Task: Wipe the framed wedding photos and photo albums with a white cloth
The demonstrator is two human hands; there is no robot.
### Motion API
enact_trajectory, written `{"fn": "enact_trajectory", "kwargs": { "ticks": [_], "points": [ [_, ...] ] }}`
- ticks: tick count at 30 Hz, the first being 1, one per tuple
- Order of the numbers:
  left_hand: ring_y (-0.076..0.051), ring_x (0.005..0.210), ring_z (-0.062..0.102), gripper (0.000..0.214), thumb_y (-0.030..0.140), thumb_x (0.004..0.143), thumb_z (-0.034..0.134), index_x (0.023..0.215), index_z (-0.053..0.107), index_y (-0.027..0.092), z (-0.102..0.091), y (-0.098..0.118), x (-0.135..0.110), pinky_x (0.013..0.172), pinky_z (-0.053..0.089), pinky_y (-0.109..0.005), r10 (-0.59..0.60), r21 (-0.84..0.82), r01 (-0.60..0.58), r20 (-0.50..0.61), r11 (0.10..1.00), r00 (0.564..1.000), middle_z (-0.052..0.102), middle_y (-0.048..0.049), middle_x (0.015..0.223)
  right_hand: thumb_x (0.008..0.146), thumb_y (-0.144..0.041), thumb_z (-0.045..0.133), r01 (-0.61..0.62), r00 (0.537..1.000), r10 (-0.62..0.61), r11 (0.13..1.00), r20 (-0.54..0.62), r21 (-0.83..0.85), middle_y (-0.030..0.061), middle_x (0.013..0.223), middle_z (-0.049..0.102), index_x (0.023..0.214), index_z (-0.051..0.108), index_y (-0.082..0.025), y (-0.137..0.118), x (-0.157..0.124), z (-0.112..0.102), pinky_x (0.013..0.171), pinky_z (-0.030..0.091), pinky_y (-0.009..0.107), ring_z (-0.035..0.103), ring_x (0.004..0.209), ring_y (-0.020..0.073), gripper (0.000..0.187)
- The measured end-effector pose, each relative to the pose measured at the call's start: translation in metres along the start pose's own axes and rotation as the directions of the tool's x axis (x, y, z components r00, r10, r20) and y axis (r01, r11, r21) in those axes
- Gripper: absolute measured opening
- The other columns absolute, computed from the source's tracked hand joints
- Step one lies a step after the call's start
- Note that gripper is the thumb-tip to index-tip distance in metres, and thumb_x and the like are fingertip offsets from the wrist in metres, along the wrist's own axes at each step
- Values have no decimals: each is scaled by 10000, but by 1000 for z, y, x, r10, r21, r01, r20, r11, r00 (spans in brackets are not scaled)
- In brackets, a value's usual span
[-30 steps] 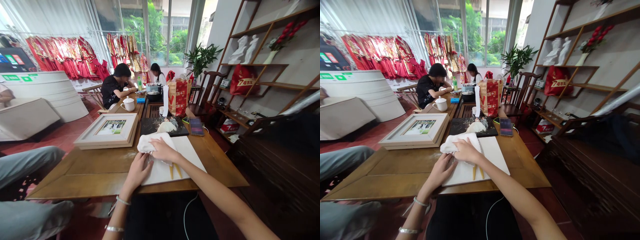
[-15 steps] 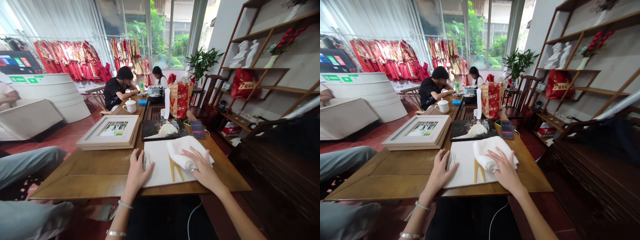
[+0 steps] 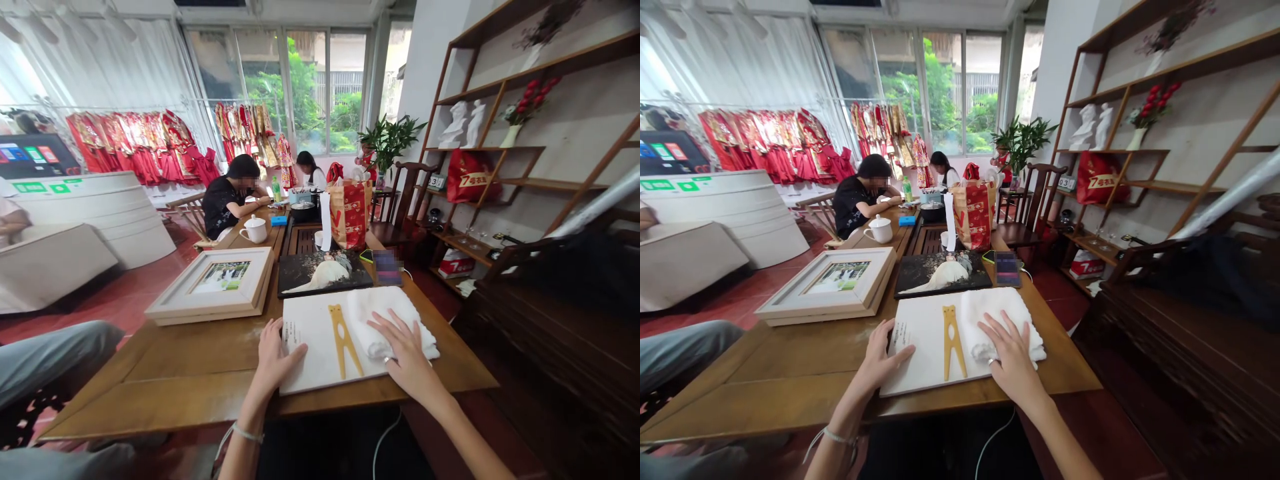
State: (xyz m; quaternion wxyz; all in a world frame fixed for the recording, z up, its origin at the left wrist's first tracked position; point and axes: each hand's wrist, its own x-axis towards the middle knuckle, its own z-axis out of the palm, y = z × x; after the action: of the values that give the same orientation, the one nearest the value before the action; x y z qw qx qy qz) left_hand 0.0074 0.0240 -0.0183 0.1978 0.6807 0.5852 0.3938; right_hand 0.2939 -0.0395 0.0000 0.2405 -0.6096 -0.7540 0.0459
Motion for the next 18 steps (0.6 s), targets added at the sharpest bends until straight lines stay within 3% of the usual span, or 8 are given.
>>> {"fn": "enact_trajectory", "kwargs": {
  "ticks": [5,9,14,16,18],
  "points": [
    [-345,1269,450,600,381,669,709,1185,509,150,-7,23,-4,1044,352,-549,-192,-279,208,86,938,978,568,-166,1269,560,-35,370,11,1000,-11,1000,-22,16,15,1451,421,1317,485,-275,2,-2,-1,1064,50,675,197,1400,289,803],
    [-290,1089,622,637,333,674,742,1226,481,151,-16,43,-3,863,539,-416,-296,-634,359,209,684,932,603,-169,1254,555,-41,370,26,999,-24,998,-28,57,9,1446,429,1323,483,-287,5,-1,-2,1074,29,663,202,1400,281,814],
    [-251,951,695,602,217,663,731,1218,508,159,-22,56,-6,753,586,-341,-438,-746,448,231,493,869,677,-130,1156,553,-44,358,52,998,-47,986,-33,156,-8,1438,435,1317,480,-289,9,-3,-4,1100,10,629,214,1401,253,811],
    [-252,894,713,557,194,685,689,1218,530,164,-25,62,-12,715,596,-344,-474,-750,448,204,487,857,706,-113,1102,561,-42,356,54,997,-45,981,-57,185,-9,1416,463,1304,491,-286,11,-5,-2,1112,25,613,242,1393,243,793],
    [-261,884,716,515,217,707,664,1211,564,186,-31,70,-17,694,603,-355,-508,-723,419,109,549,855,717,-84,1084,568,-38,356,52,994,-31,978,-105,200,-4,1392,491,1292,502,-279,13,-7,1,1122,44,601,275,1381,239,777]
  ]
}}
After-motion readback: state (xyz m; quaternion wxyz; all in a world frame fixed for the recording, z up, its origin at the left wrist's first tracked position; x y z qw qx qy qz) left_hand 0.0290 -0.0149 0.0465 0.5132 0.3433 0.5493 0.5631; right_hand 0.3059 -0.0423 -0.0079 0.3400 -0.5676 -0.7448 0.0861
